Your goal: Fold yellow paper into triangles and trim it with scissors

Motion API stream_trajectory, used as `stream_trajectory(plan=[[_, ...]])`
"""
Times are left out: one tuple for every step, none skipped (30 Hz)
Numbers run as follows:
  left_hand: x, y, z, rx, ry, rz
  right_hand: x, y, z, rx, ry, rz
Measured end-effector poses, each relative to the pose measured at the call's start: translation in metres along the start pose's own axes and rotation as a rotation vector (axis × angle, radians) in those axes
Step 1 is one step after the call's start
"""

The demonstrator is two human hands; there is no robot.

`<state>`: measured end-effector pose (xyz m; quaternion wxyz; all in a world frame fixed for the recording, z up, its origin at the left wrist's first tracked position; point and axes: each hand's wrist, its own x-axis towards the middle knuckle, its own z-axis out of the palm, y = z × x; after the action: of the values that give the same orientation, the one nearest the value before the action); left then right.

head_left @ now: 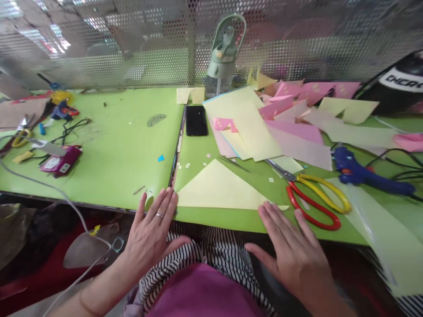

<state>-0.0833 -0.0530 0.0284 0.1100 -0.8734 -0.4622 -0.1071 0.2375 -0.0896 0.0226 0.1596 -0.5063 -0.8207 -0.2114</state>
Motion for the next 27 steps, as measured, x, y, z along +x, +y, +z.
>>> stream_trajectory(plan=[[-0.001,0.000,0.001,0.001,0.010,-0.004,0.000,0.002,0.000,-0.021,0.008,0.014],[-0.001,-0.001,0.002,0.002,0.021,-0.009,-0.001,0.004,-0.001,-0.041,0.013,0.026],[-0.002,-0.001,0.004,0.002,0.033,-0.014,-0.001,0.006,-0.001,-0.057,0.017,0.030],[-0.002,-0.002,0.005,0.001,0.047,-0.020,-0.002,0.008,-0.001,-0.070,0.021,0.029],[-0.002,-0.003,0.005,-0.001,0.058,-0.023,-0.003,0.009,-0.001,-0.076,0.024,0.023],[-0.002,-0.005,0.005,-0.006,0.070,-0.025,-0.003,0.010,0.000,-0.080,0.029,0.016],[-0.002,-0.006,0.005,-0.013,0.079,-0.023,-0.004,0.011,0.001,-0.083,0.038,0.011],[-0.002,-0.007,0.004,-0.019,0.090,-0.021,-0.005,0.012,0.002,-0.085,0.048,0.010],[-0.001,-0.008,0.003,-0.023,0.106,-0.021,-0.005,0.013,0.003,-0.083,0.058,0.010],[0.000,-0.008,0.001,-0.026,0.129,-0.023,-0.005,0.014,0.004,-0.078,0.070,0.013],[0.001,-0.006,-0.001,-0.027,0.161,-0.026,-0.005,0.015,0.005,-0.071,0.085,0.016],[0.003,-0.004,-0.002,-0.031,0.198,-0.022,-0.004,0.016,0.006,-0.062,0.097,0.021],[0.005,0.000,-0.003,-0.040,0.236,-0.007,-0.002,0.016,0.005,-0.055,0.108,0.031],[0.008,0.005,-0.003,-0.056,0.267,0.019,0.000,0.016,0.005,-0.053,0.121,0.041],[0.012,0.011,-0.002,-0.078,0.286,0.060,0.003,0.015,0.004,-0.052,0.138,0.048],[0.016,0.018,0.000,-0.098,0.299,0.101,0.008,0.013,0.002,-0.045,0.148,0.048],[0.021,0.024,0.002,-0.116,0.293,0.134,0.012,0.009,0.001,-0.024,0.152,0.037],[0.026,0.030,0.004,-0.129,0.289,0.155,0.017,0.005,0.000,0.008,0.153,0.017],[0.030,0.035,0.006,-0.139,0.279,0.164,0.022,0.001,-0.002,0.050,0.143,-0.002],[0.034,0.039,0.008,-0.149,0.263,0.169,0.027,-0.004,-0.002,0.096,0.128,-0.021],[0.037,0.042,0.009,-0.158,0.251,0.170,0.031,-0.008,-0.003,0.134,0.110,-0.032],[0.038,0.044,0.009,-0.168,0.238,0.172,0.034,-0.011,-0.002,0.157,0.099,-0.041],[0.039,0.044,0.009,-0.180,0.229,0.174,0.036,-0.014,-0.002,0.167,0.094,-0.045],[0.039,0.044,0.009,-0.193,0.223,0.177,0.036,-0.015,-0.001,0.170,0.088,-0.046],[0.038,0.043,0.009,-0.207,0.217,0.183,0.037,-0.016,-0.001,0.177,0.086,-0.050],[0.037,0.042,0.008,-0.222,0.210,0.189,0.036,-0.016,-0.001,0.190,0.091,-0.053],[0.036,0.041,0.008,-0.243,0.201,0.192,0.036,-0.016,0.000,0.214,0.099,-0.047]])
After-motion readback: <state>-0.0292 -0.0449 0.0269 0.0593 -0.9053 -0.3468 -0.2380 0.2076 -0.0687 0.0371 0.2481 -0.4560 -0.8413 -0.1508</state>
